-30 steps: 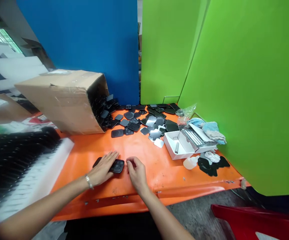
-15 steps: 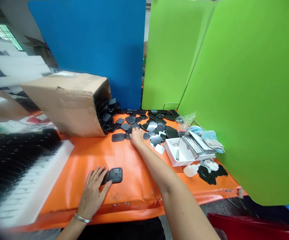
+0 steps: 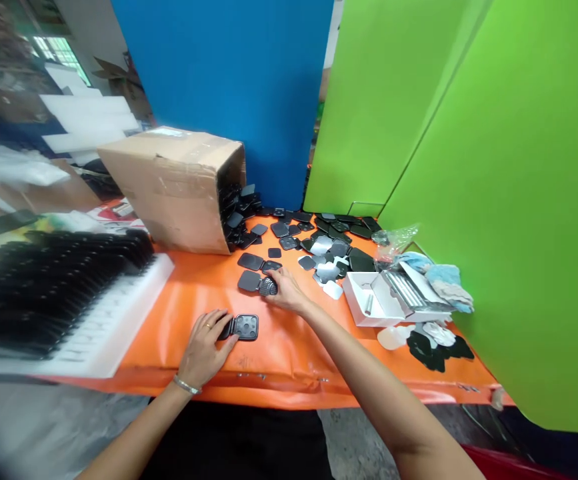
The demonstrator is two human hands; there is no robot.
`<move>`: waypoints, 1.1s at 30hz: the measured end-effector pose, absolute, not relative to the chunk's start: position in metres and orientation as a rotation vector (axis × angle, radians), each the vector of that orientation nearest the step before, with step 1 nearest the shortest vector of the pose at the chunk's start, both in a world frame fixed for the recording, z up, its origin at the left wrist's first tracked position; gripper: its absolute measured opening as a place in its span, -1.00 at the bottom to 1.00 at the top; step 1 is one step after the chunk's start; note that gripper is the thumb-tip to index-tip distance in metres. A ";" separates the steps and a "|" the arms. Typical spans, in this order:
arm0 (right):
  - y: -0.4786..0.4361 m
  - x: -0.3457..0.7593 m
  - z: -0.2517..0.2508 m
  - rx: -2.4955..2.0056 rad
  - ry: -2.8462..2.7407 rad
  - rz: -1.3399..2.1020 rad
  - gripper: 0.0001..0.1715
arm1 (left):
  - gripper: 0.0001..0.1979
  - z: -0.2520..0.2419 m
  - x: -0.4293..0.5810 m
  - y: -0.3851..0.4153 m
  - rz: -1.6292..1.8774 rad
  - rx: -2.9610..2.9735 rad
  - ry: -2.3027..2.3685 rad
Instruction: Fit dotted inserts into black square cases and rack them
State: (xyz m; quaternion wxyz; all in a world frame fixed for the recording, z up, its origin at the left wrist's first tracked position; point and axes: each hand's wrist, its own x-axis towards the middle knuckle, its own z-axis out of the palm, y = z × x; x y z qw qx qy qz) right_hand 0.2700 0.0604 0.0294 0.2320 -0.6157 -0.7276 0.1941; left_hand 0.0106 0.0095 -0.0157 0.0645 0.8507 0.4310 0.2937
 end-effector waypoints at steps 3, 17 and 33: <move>0.054 0.267 0.029 -1.779 -2.007 0.538 -0.23 | -0.61 -0.014 0.009 0.007 0.896 2.534 1.284; 0.057 0.254 0.044 -1.938 -1.763 0.697 -0.82 | -0.71 -0.012 -0.002 0.013 1.155 1.972 1.313; 0.075 0.231 0.004 -1.681 -1.607 0.455 -0.54 | -0.55 0.020 0.045 0.072 0.901 2.273 1.015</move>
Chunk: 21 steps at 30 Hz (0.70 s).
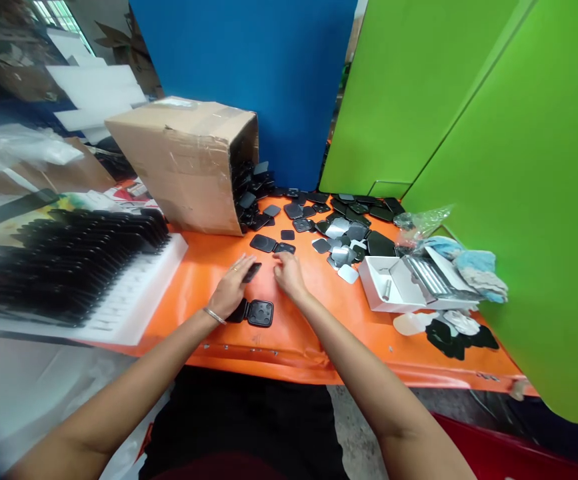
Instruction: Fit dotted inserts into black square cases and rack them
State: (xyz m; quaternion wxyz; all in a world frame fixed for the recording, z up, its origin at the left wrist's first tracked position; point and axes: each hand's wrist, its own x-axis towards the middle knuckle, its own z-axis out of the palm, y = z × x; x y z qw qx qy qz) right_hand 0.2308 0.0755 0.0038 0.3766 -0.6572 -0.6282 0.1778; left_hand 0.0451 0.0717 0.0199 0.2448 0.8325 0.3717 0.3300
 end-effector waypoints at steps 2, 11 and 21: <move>0.085 0.248 0.001 -1.764 -1.565 0.401 -0.59 | -0.46 0.012 0.044 0.078 0.658 2.362 1.010; 0.114 0.263 0.012 -1.976 -1.753 0.398 -0.40 | -0.52 0.008 0.012 0.095 0.469 2.476 1.091; 0.106 0.261 0.033 -2.128 -1.815 0.504 -0.49 | -0.56 0.001 0.016 0.100 0.550 2.596 1.152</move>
